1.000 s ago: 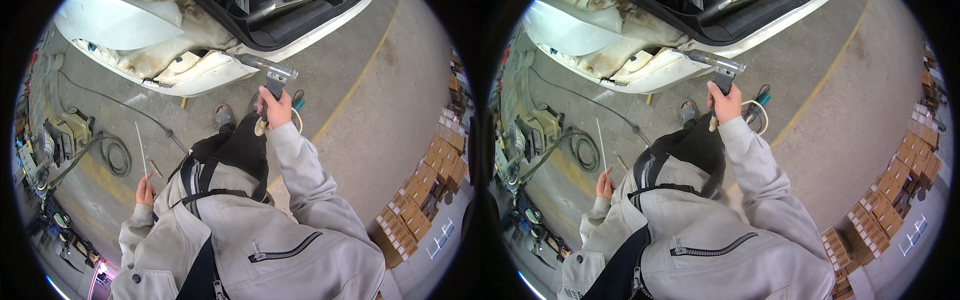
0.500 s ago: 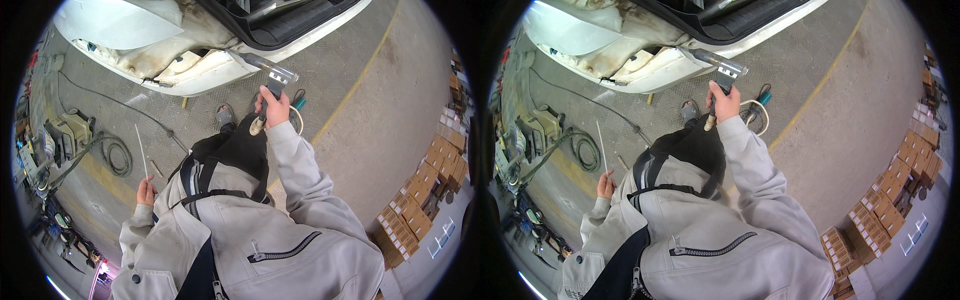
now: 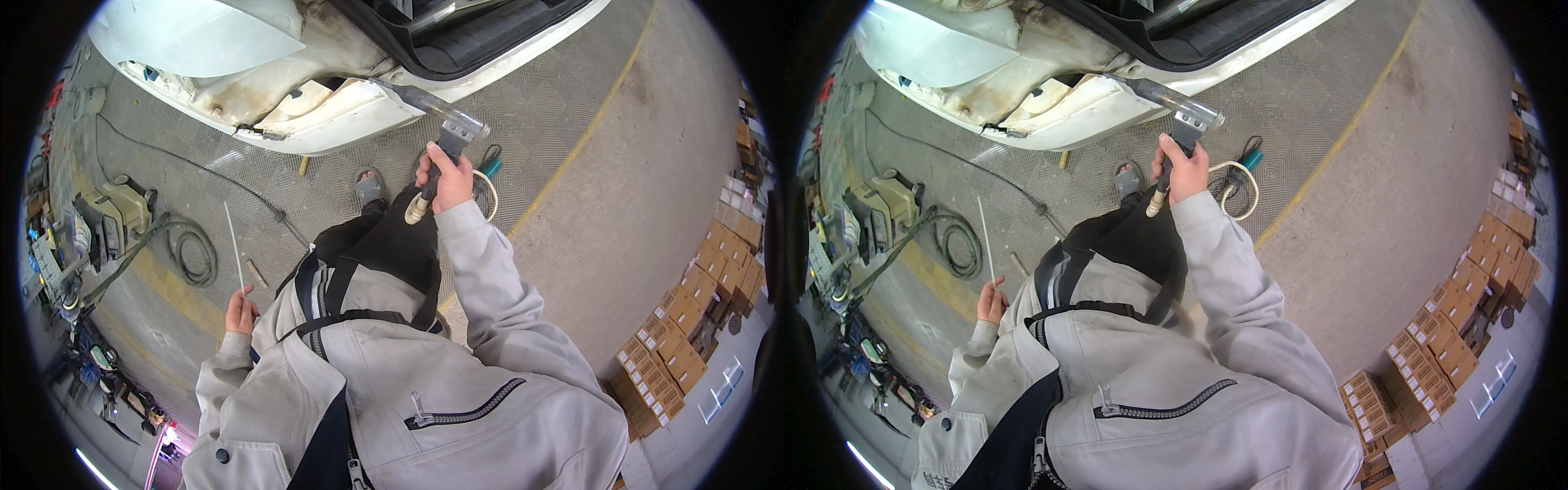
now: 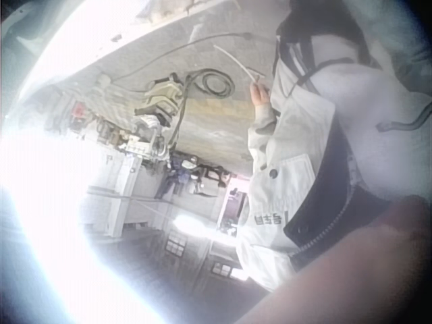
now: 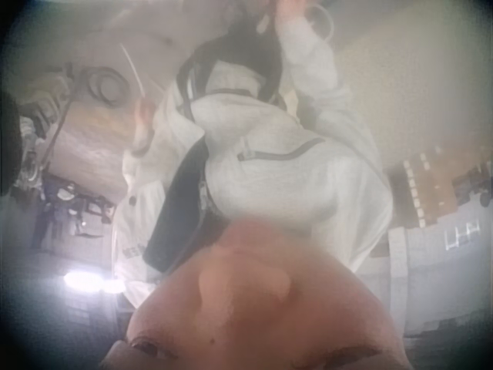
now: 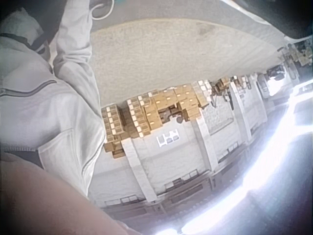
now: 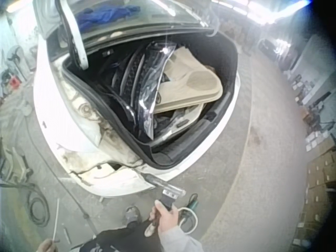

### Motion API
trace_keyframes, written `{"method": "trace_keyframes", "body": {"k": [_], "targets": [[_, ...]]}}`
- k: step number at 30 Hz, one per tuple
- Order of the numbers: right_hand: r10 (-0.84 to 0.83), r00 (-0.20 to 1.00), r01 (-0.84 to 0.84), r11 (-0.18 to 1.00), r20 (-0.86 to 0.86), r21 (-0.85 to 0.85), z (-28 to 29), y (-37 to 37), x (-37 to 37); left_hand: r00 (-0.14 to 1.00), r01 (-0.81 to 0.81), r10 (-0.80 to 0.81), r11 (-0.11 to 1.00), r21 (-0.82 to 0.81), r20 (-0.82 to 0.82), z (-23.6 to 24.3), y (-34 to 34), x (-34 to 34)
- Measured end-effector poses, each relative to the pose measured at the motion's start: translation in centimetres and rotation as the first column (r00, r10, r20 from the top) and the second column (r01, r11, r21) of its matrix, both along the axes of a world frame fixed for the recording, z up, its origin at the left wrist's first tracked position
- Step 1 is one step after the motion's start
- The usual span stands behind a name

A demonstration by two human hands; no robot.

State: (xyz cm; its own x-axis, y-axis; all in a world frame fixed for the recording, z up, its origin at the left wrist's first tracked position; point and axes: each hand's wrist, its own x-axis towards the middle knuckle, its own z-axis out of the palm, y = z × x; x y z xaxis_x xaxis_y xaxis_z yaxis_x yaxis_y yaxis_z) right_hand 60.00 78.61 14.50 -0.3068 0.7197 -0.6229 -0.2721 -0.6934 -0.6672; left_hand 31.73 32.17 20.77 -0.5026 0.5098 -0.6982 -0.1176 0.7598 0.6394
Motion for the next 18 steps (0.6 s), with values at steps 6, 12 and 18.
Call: {"method": "trace_keyframes", "body": {"k": [6,12,18], "targets": [[0.016,1.0,-0.016,0.999,0.005,-0.044,0.0,0.2,0.1,1.0,0.012,-0.012,1.0,-0.006,0.013,-0.7,-0.5,-0.3],[0.0,1.0,0.002,0.995,0.016,-0.095,0.3,0.1,-0.2,1.0,-0.006,0.006,1.0,-0.013,0.013,-1.2,-1.1,-0.4],[-0.008,1.0,0.008,0.995,0.001,-0.095,0.8,0.0,-0.2,1.0,-0.018,0.018,0.999,0.026,0.012,-1.8,-1.5,-0.5]]}}
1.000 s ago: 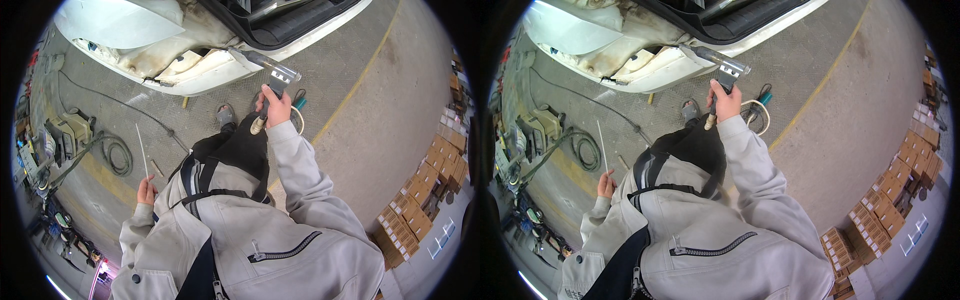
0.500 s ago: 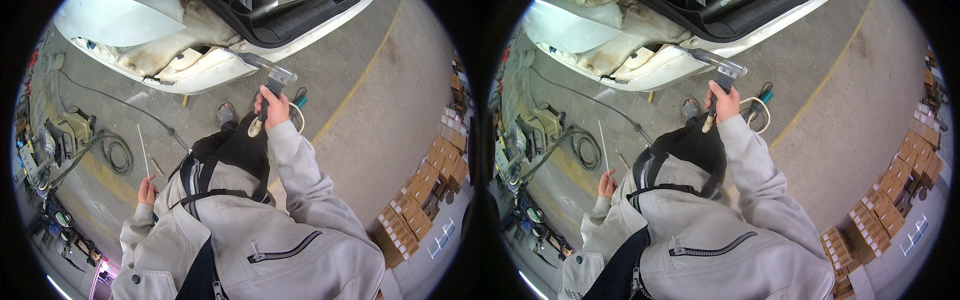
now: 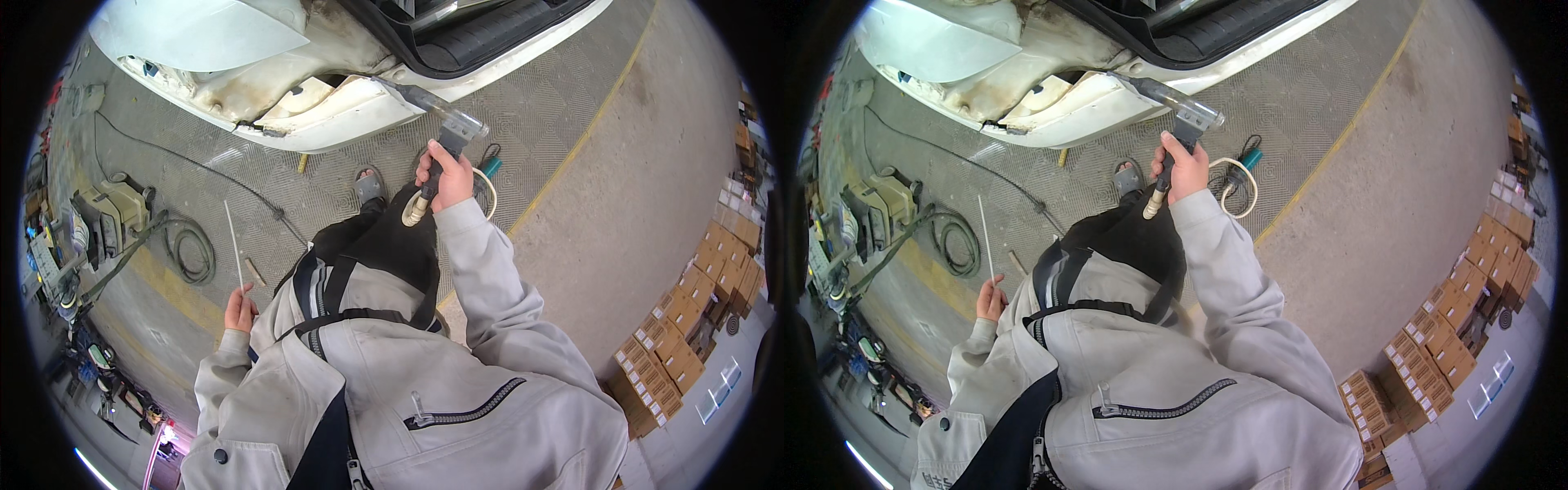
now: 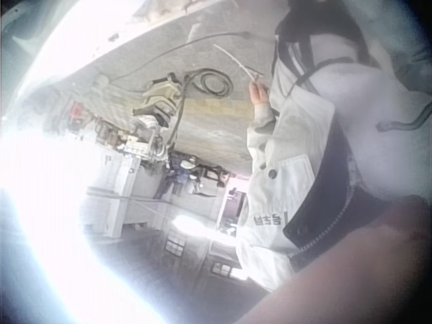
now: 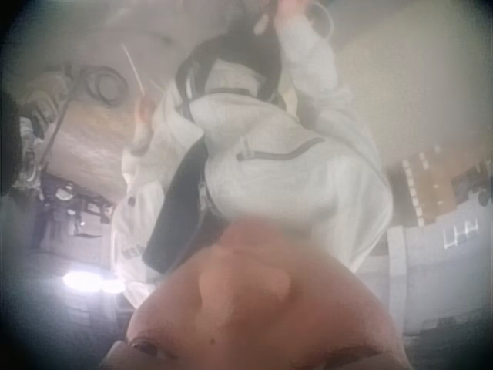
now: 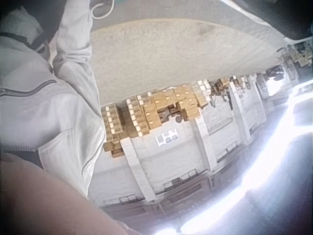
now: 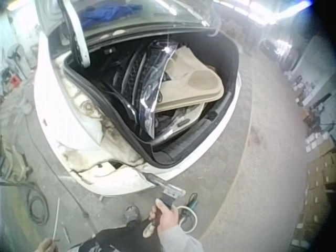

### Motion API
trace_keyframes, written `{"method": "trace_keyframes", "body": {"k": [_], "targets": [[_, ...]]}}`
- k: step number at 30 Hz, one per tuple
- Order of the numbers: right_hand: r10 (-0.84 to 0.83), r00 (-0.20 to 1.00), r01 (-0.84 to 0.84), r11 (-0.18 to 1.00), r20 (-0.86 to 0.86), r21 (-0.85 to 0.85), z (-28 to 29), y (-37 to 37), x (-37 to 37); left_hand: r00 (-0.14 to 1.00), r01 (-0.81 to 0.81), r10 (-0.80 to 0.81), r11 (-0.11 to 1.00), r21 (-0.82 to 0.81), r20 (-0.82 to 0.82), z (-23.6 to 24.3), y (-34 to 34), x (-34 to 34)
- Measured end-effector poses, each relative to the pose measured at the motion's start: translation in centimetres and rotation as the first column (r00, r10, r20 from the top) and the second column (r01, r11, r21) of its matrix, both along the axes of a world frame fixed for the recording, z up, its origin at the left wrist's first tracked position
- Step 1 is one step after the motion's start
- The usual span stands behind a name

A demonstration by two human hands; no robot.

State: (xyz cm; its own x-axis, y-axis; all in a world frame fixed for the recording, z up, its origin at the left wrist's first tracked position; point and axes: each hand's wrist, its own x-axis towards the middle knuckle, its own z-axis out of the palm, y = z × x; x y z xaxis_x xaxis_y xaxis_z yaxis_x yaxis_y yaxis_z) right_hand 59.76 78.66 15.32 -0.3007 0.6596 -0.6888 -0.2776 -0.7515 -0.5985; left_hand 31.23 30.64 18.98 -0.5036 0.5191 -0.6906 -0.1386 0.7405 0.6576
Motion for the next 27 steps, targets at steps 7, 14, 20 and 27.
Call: {"method": "trace_keyframes", "body": {"k": [7,14,20,27], "targets": [[-0.003,0.998,-0.003,0.995,0.062,0.097,0.4,-0.2,0.1,0.999,0.014,-0.014,1.0,0.014,-0.03,0.5,0.8,0.3],[-0.063,0.989,0.035,0.98,0.137,0.198,1.2,-1.7,0.0,0.995,0.069,-0.065,0.996,0.059,-0.074,0.2,1.5,0.5],[-0.051,0.991,0.02,0.971,0.126,0.237,0.7,-2.0,-0.2,0.992,0.096,-0.093,0.995,0.03,-0.082,-0.2,1.1,0.1],[-0.09,0.987,0.063,0.979,0.136,0.192,0.7,-2.6,-0.5,0.997,0.047,-0.043,0.996,0.07,-0.066,-0.3,1.1,0.1]]}}
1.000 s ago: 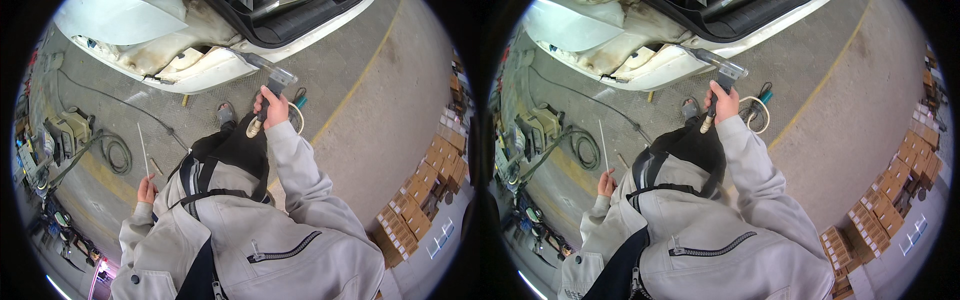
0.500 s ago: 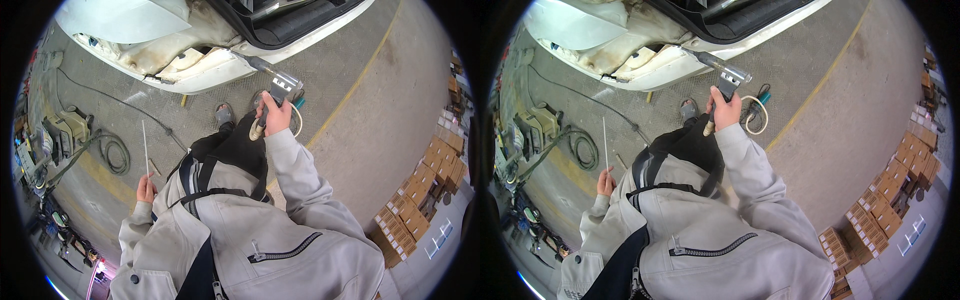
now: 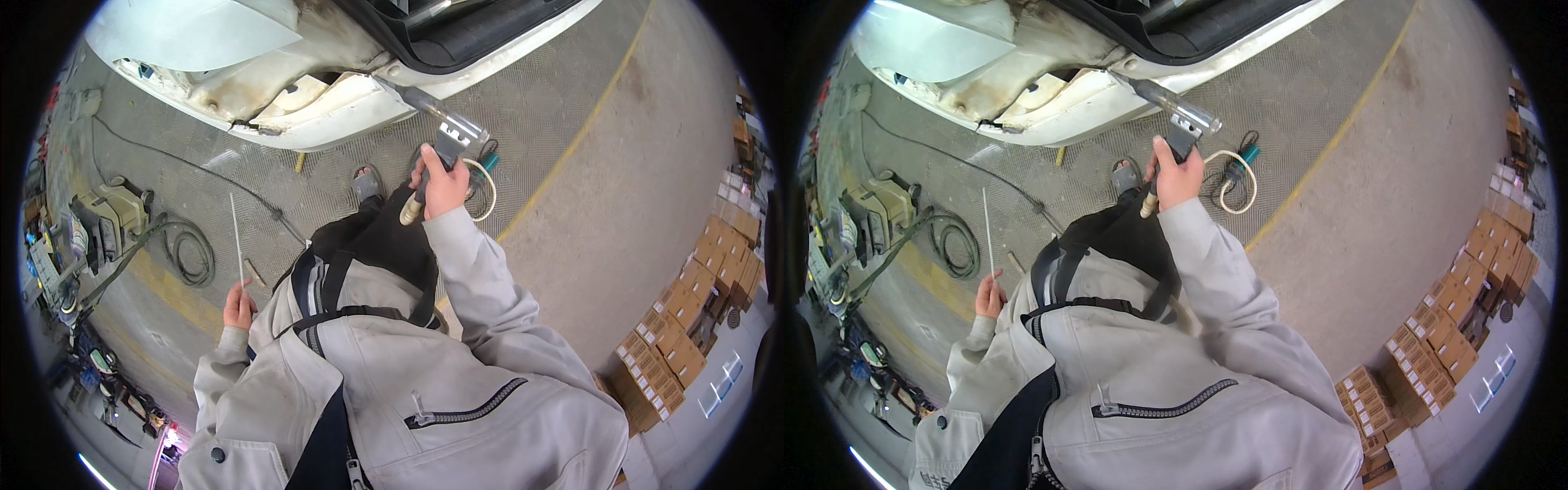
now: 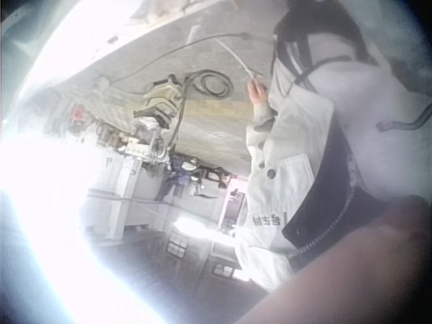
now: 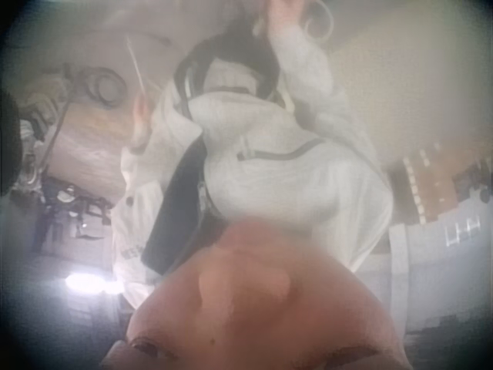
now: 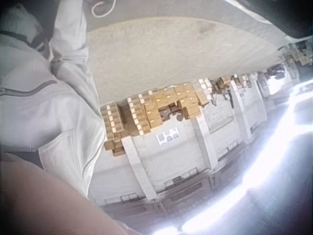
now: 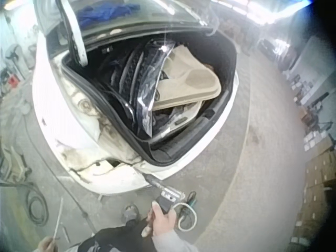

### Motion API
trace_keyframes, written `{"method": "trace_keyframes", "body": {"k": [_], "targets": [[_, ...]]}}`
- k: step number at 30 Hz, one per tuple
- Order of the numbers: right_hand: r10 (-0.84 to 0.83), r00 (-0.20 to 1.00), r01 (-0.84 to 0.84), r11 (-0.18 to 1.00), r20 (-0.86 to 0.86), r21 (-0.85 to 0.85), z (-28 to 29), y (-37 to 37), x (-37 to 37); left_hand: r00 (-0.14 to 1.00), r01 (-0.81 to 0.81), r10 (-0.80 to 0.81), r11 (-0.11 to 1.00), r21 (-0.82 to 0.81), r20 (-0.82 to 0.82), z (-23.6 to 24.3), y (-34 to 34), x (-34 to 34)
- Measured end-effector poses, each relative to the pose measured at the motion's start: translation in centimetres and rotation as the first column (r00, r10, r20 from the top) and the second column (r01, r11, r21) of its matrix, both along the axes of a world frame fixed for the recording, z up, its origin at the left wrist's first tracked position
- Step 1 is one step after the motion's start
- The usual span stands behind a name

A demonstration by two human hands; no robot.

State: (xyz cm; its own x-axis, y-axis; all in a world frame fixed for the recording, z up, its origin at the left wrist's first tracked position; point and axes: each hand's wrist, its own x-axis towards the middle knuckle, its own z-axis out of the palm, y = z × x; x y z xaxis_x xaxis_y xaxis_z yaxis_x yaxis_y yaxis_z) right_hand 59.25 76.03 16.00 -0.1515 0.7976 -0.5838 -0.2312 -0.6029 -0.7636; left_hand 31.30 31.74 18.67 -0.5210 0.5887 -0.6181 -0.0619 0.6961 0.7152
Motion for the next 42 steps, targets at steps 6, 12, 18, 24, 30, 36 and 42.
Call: {"method": "trace_keyframes", "body": {"k": [6,12,18,24,30,36,42], "targets": [[-0.035,0.999,0.035,0.999,-0.006,-0.016,0.1,-0.7,0.3,0.999,0.026,-0.025,0.999,-0.046,0.026,0.6,0.5,-0.5],[-0.026,0.999,0.026,1.0,-0.035,-0.003,-0.2,-0.4,0.2,0.999,0.008,-0.007,0.999,-0.049,0.034,0.4,0.5,-0.4],[0.006,0.999,-0.005,1.0,-0.035,0.025,-0.7,-0.2,-0.3,1.0,0.017,-0.016,0.999,-0.032,0.023,0.3,0.3,-0.4],[-0.015,0.998,0.015,1.0,-0.055,0.01,-0.8,0.1,-0.8,0.999,0.041,-0.041,0.998,-0.053,-0.005,0.3,0.2,-0.4],[-0.034,0.997,0.029,0.997,-0.075,-0.067,-0.3,0.0,-0.2,1.0,0.012,-0.012,1.0,-0.018,0.005,0.0,0.1,-0.4],[0.027,0.99,-0.032,0.999,-0.135,-0.032,-1.2,0.7,-0.3,1.0,0.027,-0.026,0.998,-0.055,0.017,-0.5,-0.3,-0.6],[0.023,0.985,-0.041,0.994,-0.169,-0.102,-1.5,0.7,-0.1,0.998,-0.027,0.029,0.999,-0.047,0.05,-0.9,-0.5,-0.6]]}}
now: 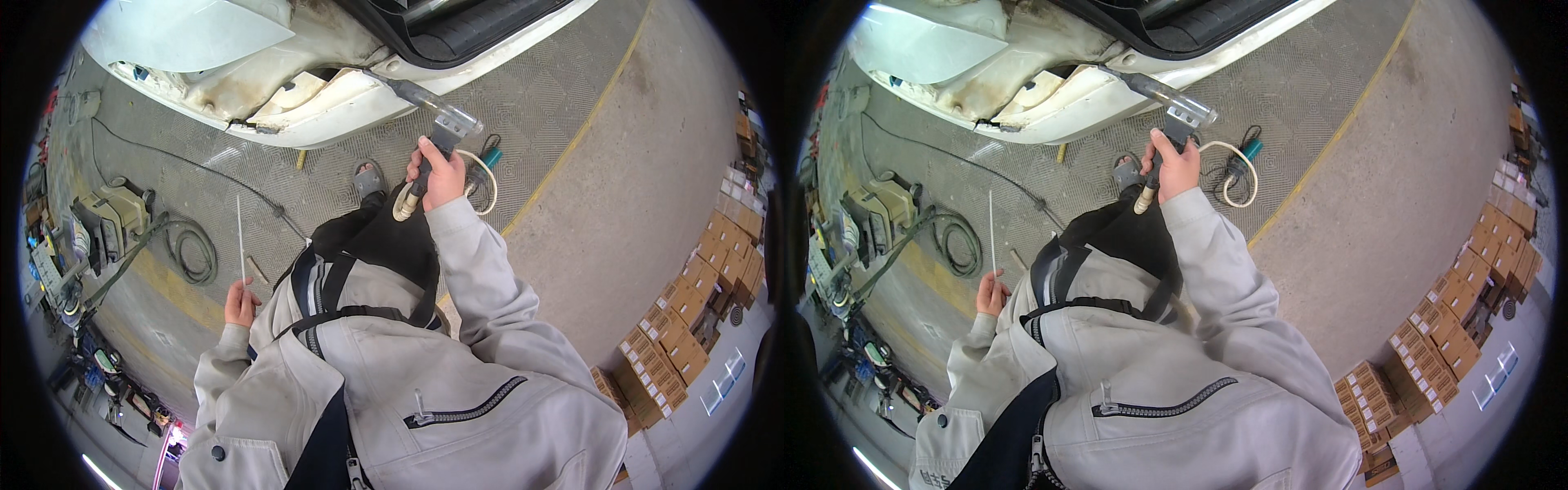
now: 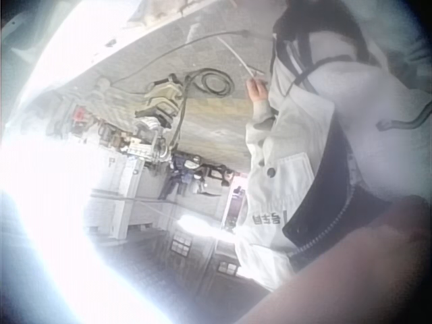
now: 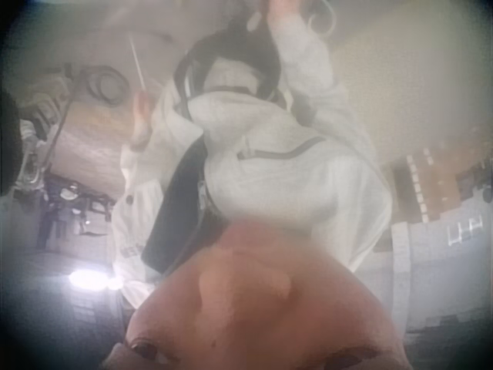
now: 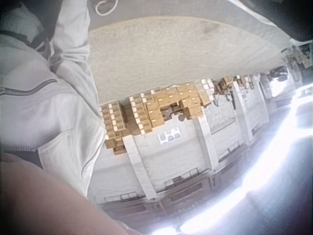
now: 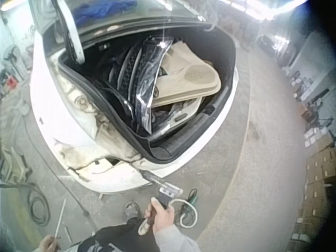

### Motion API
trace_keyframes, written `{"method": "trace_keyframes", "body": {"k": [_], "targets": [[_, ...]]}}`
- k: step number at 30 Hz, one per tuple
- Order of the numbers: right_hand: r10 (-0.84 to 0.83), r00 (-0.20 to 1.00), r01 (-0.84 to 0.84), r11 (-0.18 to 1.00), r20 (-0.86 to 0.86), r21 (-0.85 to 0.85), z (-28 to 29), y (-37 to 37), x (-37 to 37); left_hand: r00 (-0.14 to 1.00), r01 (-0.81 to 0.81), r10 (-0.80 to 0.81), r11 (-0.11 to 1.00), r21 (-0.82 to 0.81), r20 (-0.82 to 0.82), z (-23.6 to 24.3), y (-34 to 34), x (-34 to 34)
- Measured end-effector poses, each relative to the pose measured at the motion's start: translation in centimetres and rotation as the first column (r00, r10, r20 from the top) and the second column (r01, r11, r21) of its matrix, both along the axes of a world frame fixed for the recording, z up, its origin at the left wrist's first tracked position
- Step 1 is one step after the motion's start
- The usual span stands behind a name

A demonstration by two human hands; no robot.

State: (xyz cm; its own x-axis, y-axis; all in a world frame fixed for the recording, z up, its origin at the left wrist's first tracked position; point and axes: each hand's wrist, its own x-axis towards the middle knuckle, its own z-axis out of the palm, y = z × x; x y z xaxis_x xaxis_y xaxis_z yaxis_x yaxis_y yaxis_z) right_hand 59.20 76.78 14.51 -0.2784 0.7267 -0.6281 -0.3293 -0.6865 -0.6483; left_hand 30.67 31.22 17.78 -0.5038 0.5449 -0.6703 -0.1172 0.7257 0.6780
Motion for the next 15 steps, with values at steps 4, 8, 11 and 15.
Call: {"method": "trace_keyframes", "body": {"k": [4,8,11,15], "targets": [[-0.027,1.0,0.027,0.999,0.006,-0.029,0.21,-0.3,0.34,0.999,-0.045,0.045,0.999,0.003,0.025,-0.21,-0.17,0.12],[-0.015,1.0,0.015,0.999,-0.006,-0.03,0.24,-0.03,0.36,0.999,-0.034,0.035,0.999,-0.038,0.021,-0.2,-0.15,0.22],[-0.011,1.0,0.011,1.0,0.028,-0.019,0.05,0.41,0.02,0.999,-0.034,0.034,0.999,-0.004,0.031,-0.23,-0.02,0.28],[-0.037,0.999,0.037,0.999,-0.003,-0.033,0.09,0.5,0.13,1.0,-0.02,0.02,1.0,-0.01,0.018,-0.24,-0.03,0.24]]}}
